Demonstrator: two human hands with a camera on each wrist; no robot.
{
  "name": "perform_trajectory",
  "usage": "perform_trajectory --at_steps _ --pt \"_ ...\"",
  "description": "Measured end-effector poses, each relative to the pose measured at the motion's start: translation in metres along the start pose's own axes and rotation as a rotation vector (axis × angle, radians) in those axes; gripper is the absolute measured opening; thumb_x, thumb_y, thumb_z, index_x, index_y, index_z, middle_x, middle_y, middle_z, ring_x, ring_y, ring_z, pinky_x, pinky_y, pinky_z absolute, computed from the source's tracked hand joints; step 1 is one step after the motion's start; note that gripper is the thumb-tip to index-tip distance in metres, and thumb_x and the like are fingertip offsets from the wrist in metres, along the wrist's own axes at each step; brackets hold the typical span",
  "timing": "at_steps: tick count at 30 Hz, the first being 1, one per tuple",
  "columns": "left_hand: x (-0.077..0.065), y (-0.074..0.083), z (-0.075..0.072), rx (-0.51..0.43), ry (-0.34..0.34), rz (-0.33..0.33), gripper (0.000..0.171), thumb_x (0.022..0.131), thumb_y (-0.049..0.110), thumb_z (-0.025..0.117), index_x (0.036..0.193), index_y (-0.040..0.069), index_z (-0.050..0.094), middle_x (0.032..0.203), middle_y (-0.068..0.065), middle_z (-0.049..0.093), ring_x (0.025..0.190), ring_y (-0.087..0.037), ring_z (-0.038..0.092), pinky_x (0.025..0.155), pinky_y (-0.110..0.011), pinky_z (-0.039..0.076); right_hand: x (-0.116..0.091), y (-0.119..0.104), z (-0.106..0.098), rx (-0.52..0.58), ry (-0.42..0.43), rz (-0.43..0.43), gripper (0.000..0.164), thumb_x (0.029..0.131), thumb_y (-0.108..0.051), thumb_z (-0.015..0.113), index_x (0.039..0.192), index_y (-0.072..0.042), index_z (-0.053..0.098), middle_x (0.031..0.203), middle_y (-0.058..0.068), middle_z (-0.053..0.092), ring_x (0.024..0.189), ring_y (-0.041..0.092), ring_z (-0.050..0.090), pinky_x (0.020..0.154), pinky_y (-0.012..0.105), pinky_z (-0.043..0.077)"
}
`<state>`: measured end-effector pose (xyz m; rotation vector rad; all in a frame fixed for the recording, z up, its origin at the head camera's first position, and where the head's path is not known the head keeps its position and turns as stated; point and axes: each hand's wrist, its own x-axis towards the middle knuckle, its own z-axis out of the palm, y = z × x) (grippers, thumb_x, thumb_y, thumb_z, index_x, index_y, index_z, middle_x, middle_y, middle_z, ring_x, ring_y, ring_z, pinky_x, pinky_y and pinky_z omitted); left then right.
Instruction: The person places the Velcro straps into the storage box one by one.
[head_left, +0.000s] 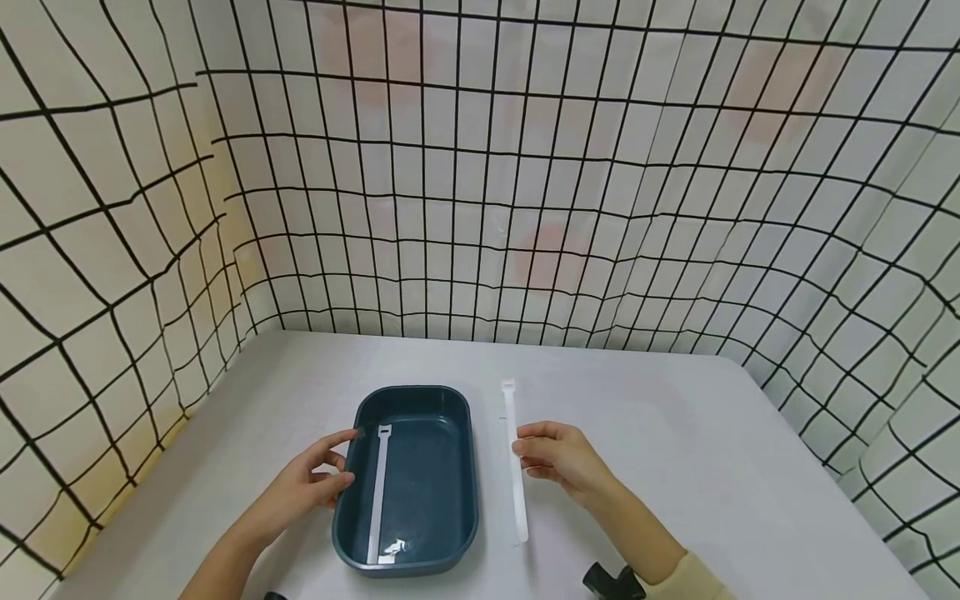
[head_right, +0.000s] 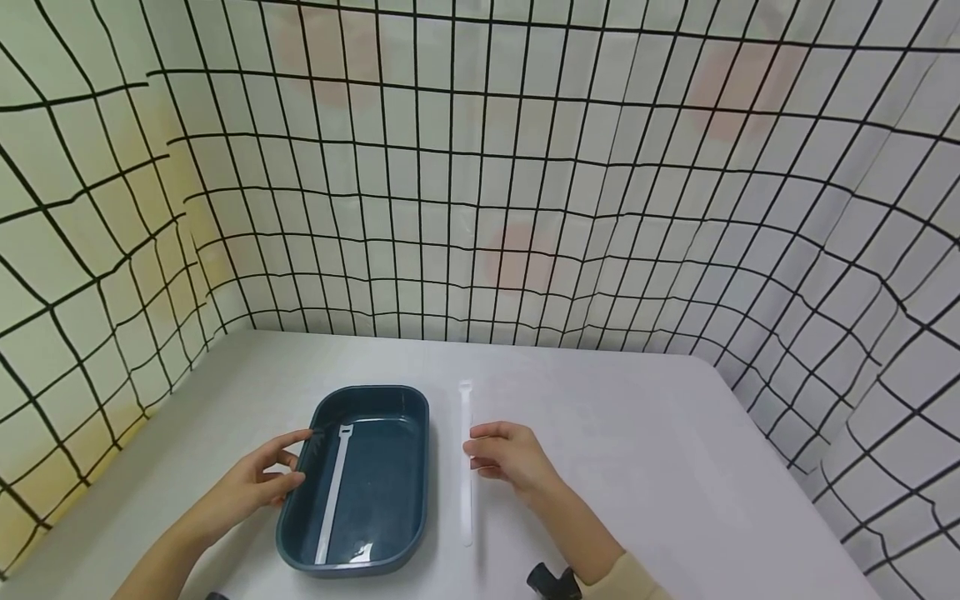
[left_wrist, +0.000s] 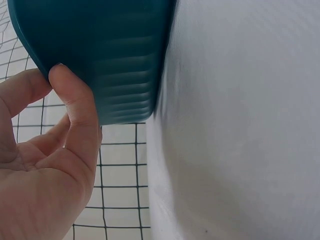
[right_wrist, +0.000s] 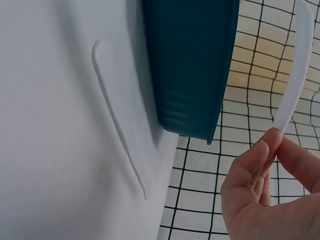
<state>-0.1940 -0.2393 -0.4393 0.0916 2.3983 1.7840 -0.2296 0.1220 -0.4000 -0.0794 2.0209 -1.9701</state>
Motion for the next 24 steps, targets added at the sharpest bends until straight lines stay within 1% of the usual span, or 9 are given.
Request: perform_trajectory --at_steps 4,9,13,17,20,24 --pt "0.0 0.0 -0.001 0.001 -0.003 0.002 0.061 0.092 0.01 0.067 0.146 0.007 0.039 0.099 -0.014 0.048 0.08 -0.026 0.063 0.07 -0.034 0.056 0.002 0.001 0.005 0.012 -0.017 -0.007 0.036 0.087 -0.008 0.07 0.113 0.012 0.057 0.085 0.006 0.066 0.07 0.013 0.064 0.066 0.022 0.054" --pt "0.0 0.0 -0.001 -0.004 -0.014 0.008 0.062 0.092 0.011 0.067 0.146 0.007 0.039 0.099 -0.014 0.048 0.079 -0.026 0.062 0.069 -0.033 0.056 0.004 0.002 0.011 0.042 -0.039 -0.014 0.031 0.087 -0.007 0.069 0.11 0.01 0.058 0.083 0.006 0.066 0.068 0.013 0.064 0.065 0.022 0.054" --pt "0.001 -0.001 -0.001 -0.006 -0.019 0.009 0.062 0.092 0.011 0.067 0.147 0.006 0.038 0.099 -0.014 0.048 0.079 -0.026 0.062 0.068 -0.033 0.055 0.006 0.003 0.014 0.053 -0.046 -0.016 0.032 0.088 -0.006 0.069 0.112 0.012 0.057 0.084 0.006 0.066 0.068 0.013 0.064 0.065 0.022 0.054" --pt "0.001 0.0 -0.001 -0.001 -0.005 -0.001 0.061 0.092 0.01 0.067 0.146 0.008 0.039 0.099 -0.014 0.048 0.078 -0.026 0.062 0.068 -0.033 0.055 0.007 0.001 0.019 0.053 -0.048 -0.013 0.033 0.088 -0.007 0.068 0.113 0.012 0.058 0.084 0.006 0.065 0.069 0.013 0.064 0.065 0.023 0.054" --pt "0.0 0.0 0.0 0.004 0.006 -0.006 0.061 0.091 0.009 0.067 0.146 0.008 0.04 0.099 -0.013 0.049 0.078 -0.025 0.062 0.068 -0.033 0.055 0.009 0.0 0.024 0.065 -0.051 -0.011 0.031 0.088 -0.007 0.068 0.112 0.01 0.059 0.083 0.005 0.065 0.068 0.013 0.064 0.065 0.023 0.054" --pt "0.0 0.0 -0.001 0.0 -0.009 0.008 0.062 0.092 0.01 0.067 0.146 0.007 0.039 0.099 -0.014 0.048 0.079 -0.026 0.062 0.069 -0.033 0.055 0.012 0.002 0.03 0.076 -0.05 -0.009 0.029 0.088 -0.006 0.068 0.112 0.01 0.06 0.082 0.005 0.065 0.068 0.013 0.064 0.064 0.023 0.054"
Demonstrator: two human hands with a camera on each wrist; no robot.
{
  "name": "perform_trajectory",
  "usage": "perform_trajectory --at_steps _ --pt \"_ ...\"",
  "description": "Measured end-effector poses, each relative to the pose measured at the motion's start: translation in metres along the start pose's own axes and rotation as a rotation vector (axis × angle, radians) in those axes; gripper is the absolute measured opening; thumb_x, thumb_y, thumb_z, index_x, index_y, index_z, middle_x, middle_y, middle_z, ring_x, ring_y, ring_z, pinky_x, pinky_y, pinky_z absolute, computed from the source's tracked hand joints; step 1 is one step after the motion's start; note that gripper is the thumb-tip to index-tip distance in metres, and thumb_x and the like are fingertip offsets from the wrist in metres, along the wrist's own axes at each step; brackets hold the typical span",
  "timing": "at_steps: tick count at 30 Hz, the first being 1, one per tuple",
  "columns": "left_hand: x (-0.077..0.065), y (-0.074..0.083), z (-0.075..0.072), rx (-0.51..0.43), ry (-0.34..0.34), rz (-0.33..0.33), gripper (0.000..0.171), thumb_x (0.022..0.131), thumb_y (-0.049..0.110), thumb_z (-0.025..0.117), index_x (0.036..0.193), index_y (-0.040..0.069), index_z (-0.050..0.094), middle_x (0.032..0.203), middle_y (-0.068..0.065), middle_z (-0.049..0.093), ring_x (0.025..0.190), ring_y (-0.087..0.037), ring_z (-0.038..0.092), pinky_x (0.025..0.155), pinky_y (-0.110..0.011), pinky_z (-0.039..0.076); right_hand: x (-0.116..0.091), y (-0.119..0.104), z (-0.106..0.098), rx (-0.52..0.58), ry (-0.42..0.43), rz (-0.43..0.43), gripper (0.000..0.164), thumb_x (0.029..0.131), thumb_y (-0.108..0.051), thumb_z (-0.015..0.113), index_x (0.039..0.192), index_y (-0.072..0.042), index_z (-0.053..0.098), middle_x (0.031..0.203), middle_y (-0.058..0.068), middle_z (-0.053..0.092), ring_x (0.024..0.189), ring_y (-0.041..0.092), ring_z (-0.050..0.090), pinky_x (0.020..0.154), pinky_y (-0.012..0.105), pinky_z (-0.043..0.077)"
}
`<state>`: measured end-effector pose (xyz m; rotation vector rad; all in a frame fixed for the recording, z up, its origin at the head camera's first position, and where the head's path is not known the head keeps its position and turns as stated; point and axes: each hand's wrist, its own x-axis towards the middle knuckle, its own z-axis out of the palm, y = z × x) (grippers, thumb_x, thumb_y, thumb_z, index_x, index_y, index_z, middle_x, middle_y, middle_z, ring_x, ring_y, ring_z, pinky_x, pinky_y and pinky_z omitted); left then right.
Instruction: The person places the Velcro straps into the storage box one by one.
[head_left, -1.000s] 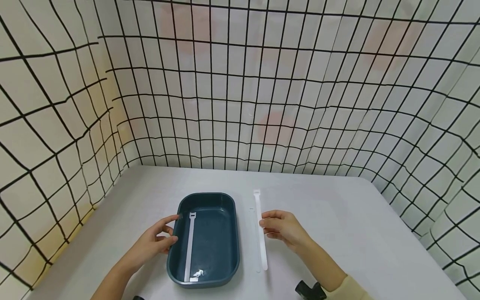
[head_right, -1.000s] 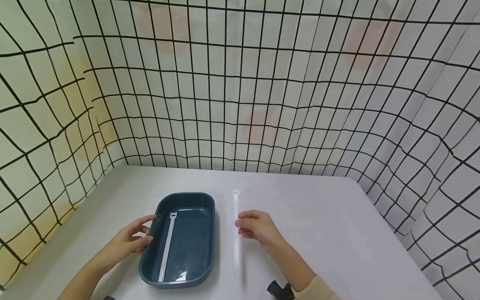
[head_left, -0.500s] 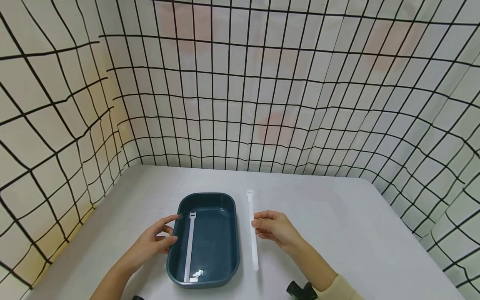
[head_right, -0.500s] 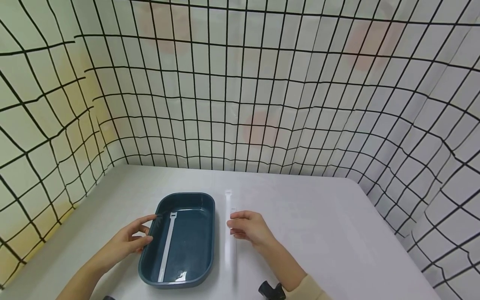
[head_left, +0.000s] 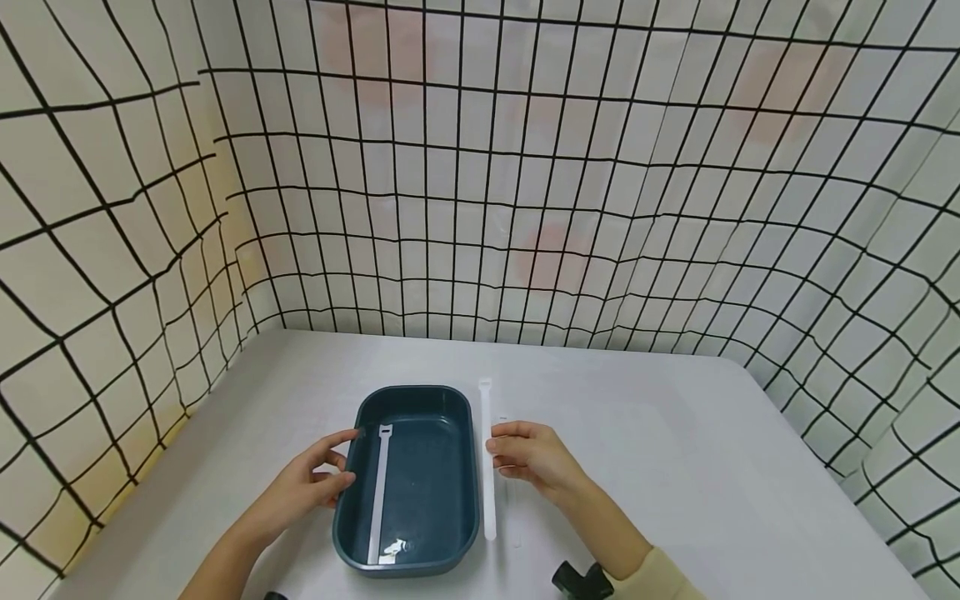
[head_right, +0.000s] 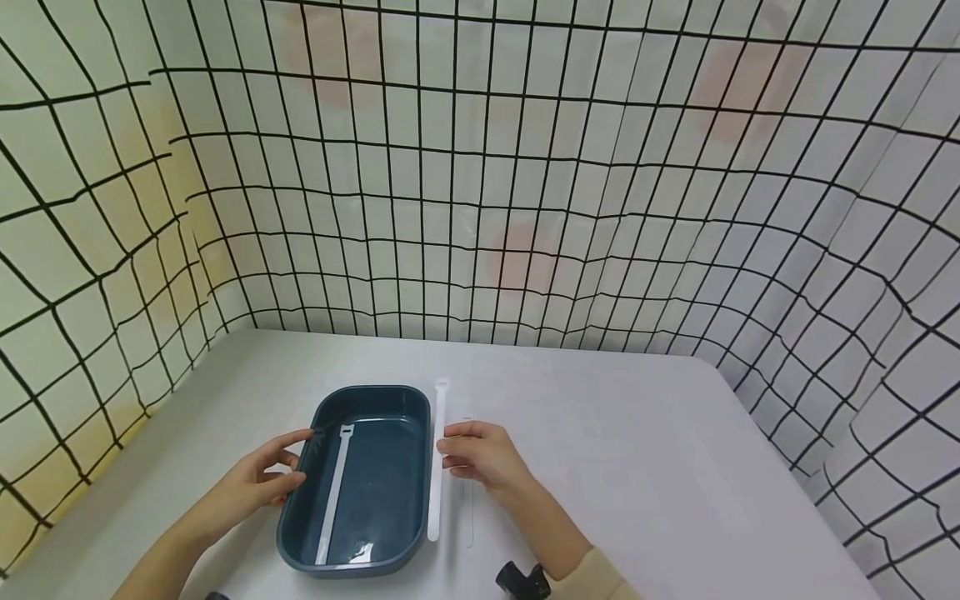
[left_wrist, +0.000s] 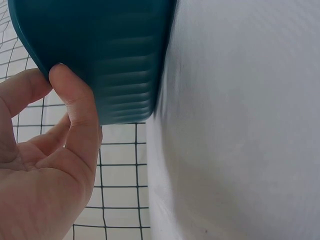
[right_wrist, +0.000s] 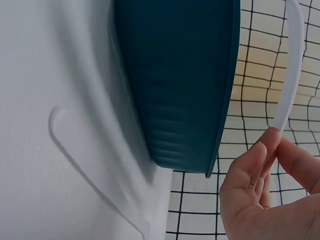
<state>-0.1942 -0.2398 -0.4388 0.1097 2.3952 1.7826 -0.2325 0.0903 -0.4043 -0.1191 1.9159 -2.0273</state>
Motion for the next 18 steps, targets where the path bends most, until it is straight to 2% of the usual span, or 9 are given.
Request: perform_trajectory --at_steps 18 --pt "0.0 0.001 -0.002 -0.01 -0.031 0.029 0.063 0.092 0.011 0.067 0.146 0.004 0.037 0.1 -0.015 0.047 0.079 -0.026 0.061 0.067 -0.032 0.055 0.01 0.003 0.019 0.016 -0.014 0.014 0.024 0.086 -0.006 0.07 0.105 0.006 0.062 0.082 0.005 0.064 0.067 0.014 0.063 0.063 0.024 0.053"
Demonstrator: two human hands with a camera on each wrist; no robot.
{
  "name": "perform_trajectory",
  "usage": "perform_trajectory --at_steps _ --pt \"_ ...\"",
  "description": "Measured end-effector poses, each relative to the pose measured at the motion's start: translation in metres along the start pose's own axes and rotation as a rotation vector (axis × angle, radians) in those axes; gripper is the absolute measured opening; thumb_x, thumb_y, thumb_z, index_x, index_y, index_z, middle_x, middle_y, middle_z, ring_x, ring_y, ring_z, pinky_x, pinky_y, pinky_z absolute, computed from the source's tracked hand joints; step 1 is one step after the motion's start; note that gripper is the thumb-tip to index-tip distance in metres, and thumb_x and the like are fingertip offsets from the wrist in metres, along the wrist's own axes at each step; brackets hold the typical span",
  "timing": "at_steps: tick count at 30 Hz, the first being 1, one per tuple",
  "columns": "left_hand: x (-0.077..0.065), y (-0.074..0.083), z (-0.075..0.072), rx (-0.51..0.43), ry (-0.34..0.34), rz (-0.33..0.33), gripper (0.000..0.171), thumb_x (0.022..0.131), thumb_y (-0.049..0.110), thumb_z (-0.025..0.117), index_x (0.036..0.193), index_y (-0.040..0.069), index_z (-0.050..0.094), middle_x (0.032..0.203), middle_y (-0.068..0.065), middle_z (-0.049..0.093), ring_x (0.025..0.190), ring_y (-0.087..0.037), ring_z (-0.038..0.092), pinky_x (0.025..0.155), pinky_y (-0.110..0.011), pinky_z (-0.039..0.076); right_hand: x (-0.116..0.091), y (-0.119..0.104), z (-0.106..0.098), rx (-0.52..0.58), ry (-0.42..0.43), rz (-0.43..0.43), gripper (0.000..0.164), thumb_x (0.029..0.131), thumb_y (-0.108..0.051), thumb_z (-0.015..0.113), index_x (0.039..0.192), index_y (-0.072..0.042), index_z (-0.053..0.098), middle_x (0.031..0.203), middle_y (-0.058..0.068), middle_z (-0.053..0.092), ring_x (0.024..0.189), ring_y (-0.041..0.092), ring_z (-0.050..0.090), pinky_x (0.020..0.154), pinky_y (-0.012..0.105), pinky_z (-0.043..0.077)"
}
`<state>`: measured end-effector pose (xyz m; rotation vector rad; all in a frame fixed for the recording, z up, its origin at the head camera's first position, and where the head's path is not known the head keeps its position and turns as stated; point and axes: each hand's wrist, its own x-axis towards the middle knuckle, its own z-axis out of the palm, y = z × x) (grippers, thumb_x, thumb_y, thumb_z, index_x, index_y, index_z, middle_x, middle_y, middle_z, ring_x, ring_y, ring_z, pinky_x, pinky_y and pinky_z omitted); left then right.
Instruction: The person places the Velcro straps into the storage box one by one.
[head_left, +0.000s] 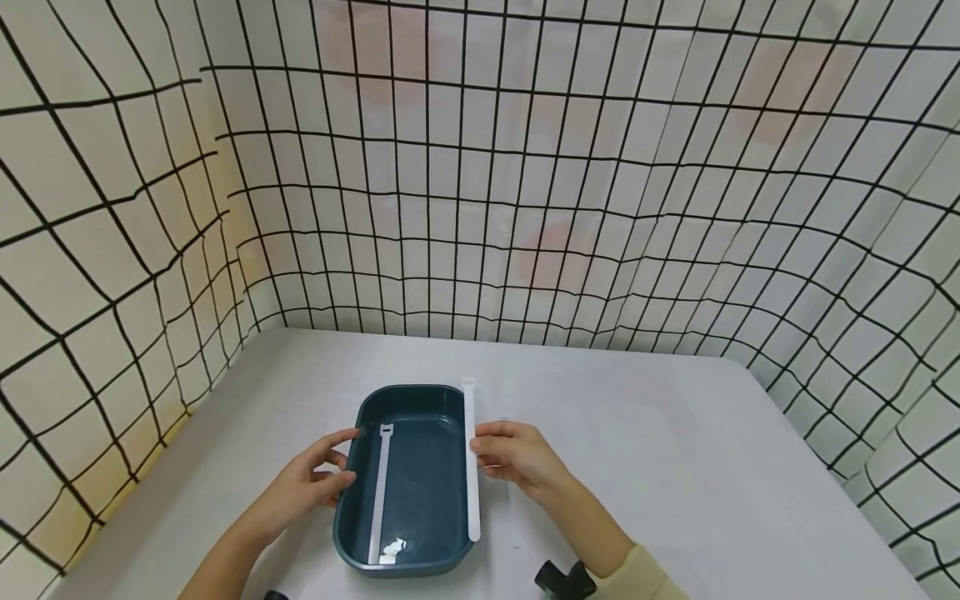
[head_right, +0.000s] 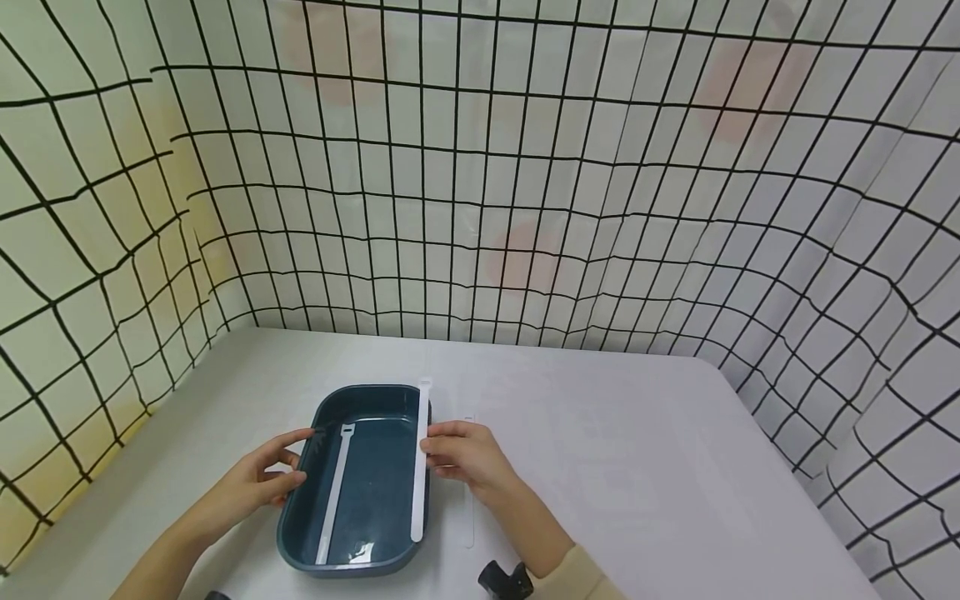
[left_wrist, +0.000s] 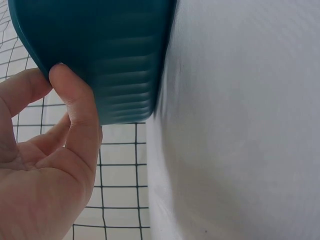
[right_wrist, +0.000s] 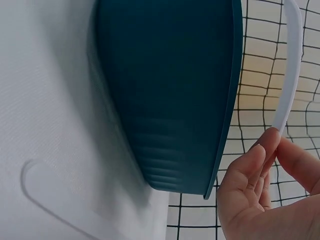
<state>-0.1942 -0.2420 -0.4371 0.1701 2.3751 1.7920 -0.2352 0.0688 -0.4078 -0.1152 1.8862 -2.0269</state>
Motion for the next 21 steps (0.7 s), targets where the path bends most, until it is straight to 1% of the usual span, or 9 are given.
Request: perform_trajectory --at_steps 9,13,17,21 --pt "0.001 0.0 -0.001 -0.004 0.001 -0.003 0.063 0.092 0.011 0.067 0.147 0.004 0.037 0.1 -0.015 0.047 0.079 -0.026 0.061 0.067 -0.032 0.055 0.003 -0.002 0.008 0.023 -0.029 -0.002 0.02 0.087 -0.004 0.069 0.103 0.004 0.063 0.079 0.004 0.065 0.066 0.012 0.063 0.062 0.022 0.052" --pt "0.001 0.0 0.001 0.006 0.026 -0.029 0.062 0.091 0.011 0.067 0.146 0.007 0.038 0.099 -0.014 0.048 0.079 -0.026 0.062 0.069 -0.033 0.056 0.003 -0.002 0.013 0.015 -0.03 -0.005 0.019 0.087 -0.004 0.069 0.104 0.004 0.063 0.078 0.003 0.065 0.066 0.012 0.063 0.061 0.022 0.052" --pt "0.001 0.0 0.003 0.015 0.054 -0.057 0.061 0.091 0.011 0.068 0.146 0.009 0.04 0.099 -0.013 0.049 0.08 -0.025 0.063 0.07 -0.034 0.056 0.003 -0.003 0.019 0.001 -0.045 -0.01 0.022 0.088 -0.005 0.068 0.107 0.005 0.062 0.08 0.003 0.066 0.067 0.012 0.063 0.063 0.023 0.053" --pt "0.001 -0.001 0.003 0.011 0.056 -0.06 0.061 0.091 0.01 0.067 0.146 0.009 0.041 0.099 -0.013 0.049 0.08 -0.026 0.063 0.07 -0.035 0.056 0.004 -0.003 0.025 0.017 -0.071 -0.01 0.021 0.089 -0.005 0.067 0.107 0.005 0.062 0.082 0.004 0.066 0.068 0.012 0.063 0.065 0.024 0.053"
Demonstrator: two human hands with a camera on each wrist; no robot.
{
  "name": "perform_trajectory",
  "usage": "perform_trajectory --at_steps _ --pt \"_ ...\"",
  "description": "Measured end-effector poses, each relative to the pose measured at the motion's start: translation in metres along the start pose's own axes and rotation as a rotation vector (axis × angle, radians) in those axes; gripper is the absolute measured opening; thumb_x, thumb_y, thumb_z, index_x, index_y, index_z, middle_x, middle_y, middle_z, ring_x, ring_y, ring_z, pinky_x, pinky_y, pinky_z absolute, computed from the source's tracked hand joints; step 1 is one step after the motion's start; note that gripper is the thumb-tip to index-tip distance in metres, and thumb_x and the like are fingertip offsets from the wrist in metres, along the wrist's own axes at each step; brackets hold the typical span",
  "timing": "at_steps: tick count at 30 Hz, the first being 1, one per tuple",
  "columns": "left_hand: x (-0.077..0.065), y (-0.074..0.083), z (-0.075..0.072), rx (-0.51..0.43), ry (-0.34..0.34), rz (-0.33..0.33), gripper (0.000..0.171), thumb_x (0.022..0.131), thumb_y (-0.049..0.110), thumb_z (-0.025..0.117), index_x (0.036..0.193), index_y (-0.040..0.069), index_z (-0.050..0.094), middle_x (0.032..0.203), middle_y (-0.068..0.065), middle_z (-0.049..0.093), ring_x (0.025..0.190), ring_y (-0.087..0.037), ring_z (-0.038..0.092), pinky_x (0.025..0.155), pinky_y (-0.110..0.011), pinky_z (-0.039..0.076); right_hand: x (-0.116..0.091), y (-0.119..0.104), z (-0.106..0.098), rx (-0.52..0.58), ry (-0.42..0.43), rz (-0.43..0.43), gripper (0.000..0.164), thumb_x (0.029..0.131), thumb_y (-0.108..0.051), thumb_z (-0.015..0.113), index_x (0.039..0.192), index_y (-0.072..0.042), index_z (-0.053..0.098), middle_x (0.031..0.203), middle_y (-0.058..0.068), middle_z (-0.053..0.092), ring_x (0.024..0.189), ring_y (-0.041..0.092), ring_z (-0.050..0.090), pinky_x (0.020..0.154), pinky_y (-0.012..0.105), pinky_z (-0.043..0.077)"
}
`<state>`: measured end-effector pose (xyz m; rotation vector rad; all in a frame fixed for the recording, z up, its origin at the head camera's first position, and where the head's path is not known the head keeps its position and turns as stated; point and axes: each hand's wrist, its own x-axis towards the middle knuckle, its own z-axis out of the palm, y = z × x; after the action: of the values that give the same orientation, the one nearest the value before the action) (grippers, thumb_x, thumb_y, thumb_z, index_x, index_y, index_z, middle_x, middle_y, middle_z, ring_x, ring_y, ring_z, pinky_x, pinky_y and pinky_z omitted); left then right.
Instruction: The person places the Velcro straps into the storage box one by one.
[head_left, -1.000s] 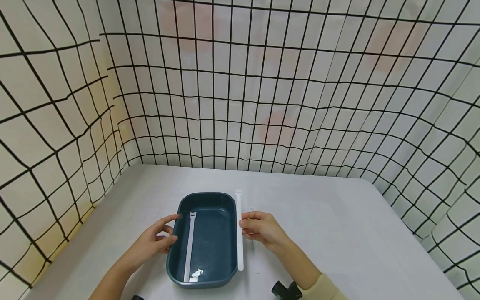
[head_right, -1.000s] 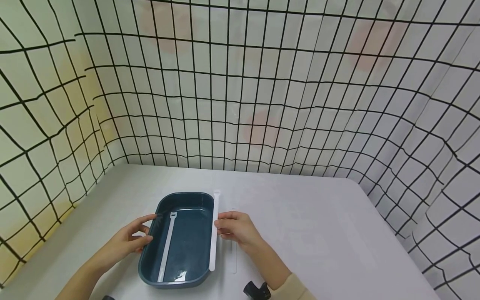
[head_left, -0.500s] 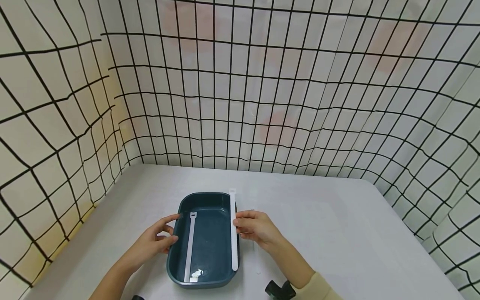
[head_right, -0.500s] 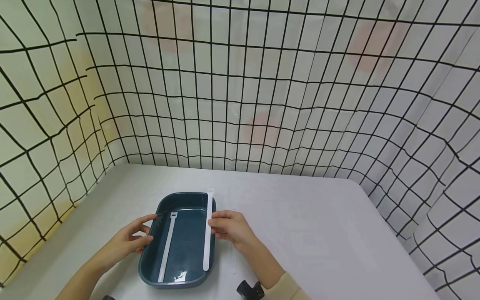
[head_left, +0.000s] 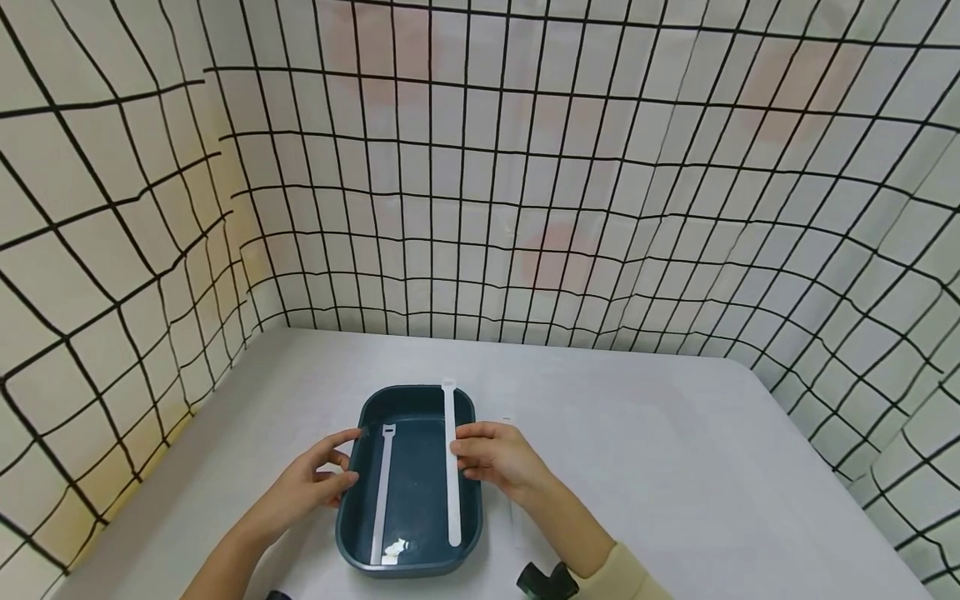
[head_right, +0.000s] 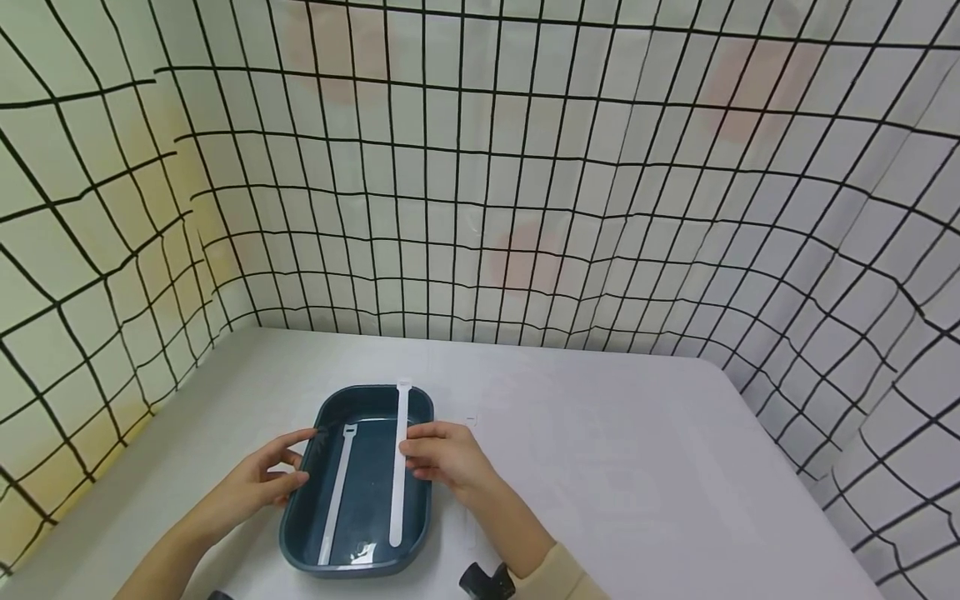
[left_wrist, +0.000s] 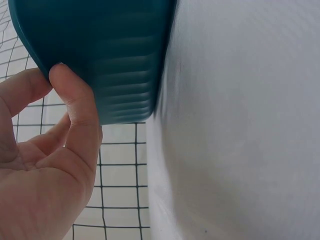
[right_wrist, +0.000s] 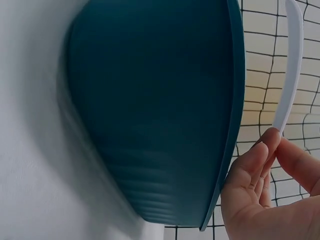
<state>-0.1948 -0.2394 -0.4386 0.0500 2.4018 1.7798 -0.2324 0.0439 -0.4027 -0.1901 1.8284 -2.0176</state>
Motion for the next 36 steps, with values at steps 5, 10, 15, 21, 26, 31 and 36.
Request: perform_trajectory --at_steps 5,10,15,21,26,31,36 --pt "0.0 0.0 0.0 -0.003 -0.004 0.002 0.061 0.091 0.01 0.067 0.146 0.009 0.041 0.1 -0.013 0.049 0.08 -0.026 0.063 0.07 -0.036 0.057 0.002 0.002 0.003 0.035 -0.024 0.001 0.018 0.089 -0.003 0.066 0.104 0.005 0.062 0.08 0.004 0.065 0.068 0.012 0.063 0.064 0.023 0.053" --pt "-0.001 0.001 0.001 0.001 -0.001 0.004 0.061 0.091 0.009 0.067 0.146 0.009 0.041 0.099 -0.014 0.049 0.08 -0.026 0.063 0.071 -0.036 0.057 0.003 0.003 0.007 0.044 -0.022 -0.005 0.02 0.088 -0.003 0.067 0.105 0.005 0.062 0.08 0.004 0.065 0.068 0.012 0.062 0.064 0.022 0.053" --pt "-0.001 0.001 0.001 0.001 0.009 0.001 0.061 0.09 0.009 0.067 0.145 0.009 0.041 0.099 -0.014 0.049 0.079 -0.026 0.063 0.07 -0.036 0.057 0.005 0.002 0.016 0.039 -0.019 0.001 0.019 0.088 -0.003 0.068 0.105 0.004 0.063 0.08 0.003 0.065 0.066 0.011 0.063 0.063 0.022 0.053" --pt "-0.001 0.001 0.002 0.008 0.022 -0.007 0.06 0.09 0.009 0.068 0.145 0.009 0.042 0.098 -0.013 0.05 0.08 -0.026 0.064 0.071 -0.036 0.057 0.008 0.001 0.027 0.037 -0.04 0.003 0.019 0.088 -0.002 0.067 0.105 0.004 0.062 0.08 0.003 0.065 0.065 0.011 0.062 0.062 0.022 0.052" --pt "-0.001 0.002 0.003 0.01 0.035 -0.015 0.061 0.09 0.01 0.068 0.145 0.011 0.042 0.099 -0.013 0.05 0.081 -0.025 0.064 0.073 -0.037 0.057 0.01 0.001 0.032 0.044 -0.06 -0.001 0.018 0.088 -0.002 0.067 0.104 0.005 0.062 0.079 0.003 0.065 0.064 0.01 0.062 0.062 0.021 0.052" --pt "-0.001 0.001 0.004 0.007 0.039 -0.023 0.062 0.089 0.01 0.069 0.145 0.012 0.042 0.1 -0.013 0.05 0.08 -0.025 0.064 0.073 -0.037 0.057 0.013 0.003 0.036 0.033 -0.052 0.0 0.017 0.088 -0.002 0.067 0.102 0.005 0.063 0.078 0.003 0.065 0.063 0.01 0.061 0.061 0.022 0.053" --pt "0.0 0.0 0.003 0.007 0.035 -0.024 0.062 0.09 0.011 0.069 0.146 0.013 0.042 0.1 -0.013 0.05 0.081 -0.025 0.064 0.074 -0.038 0.057 0.014 0.004 0.041 -0.003 -0.033 -0.002 0.019 0.088 -0.003 0.068 0.104 0.005 0.064 0.08 0.003 0.066 0.065 0.011 0.061 0.062 0.023 0.052"
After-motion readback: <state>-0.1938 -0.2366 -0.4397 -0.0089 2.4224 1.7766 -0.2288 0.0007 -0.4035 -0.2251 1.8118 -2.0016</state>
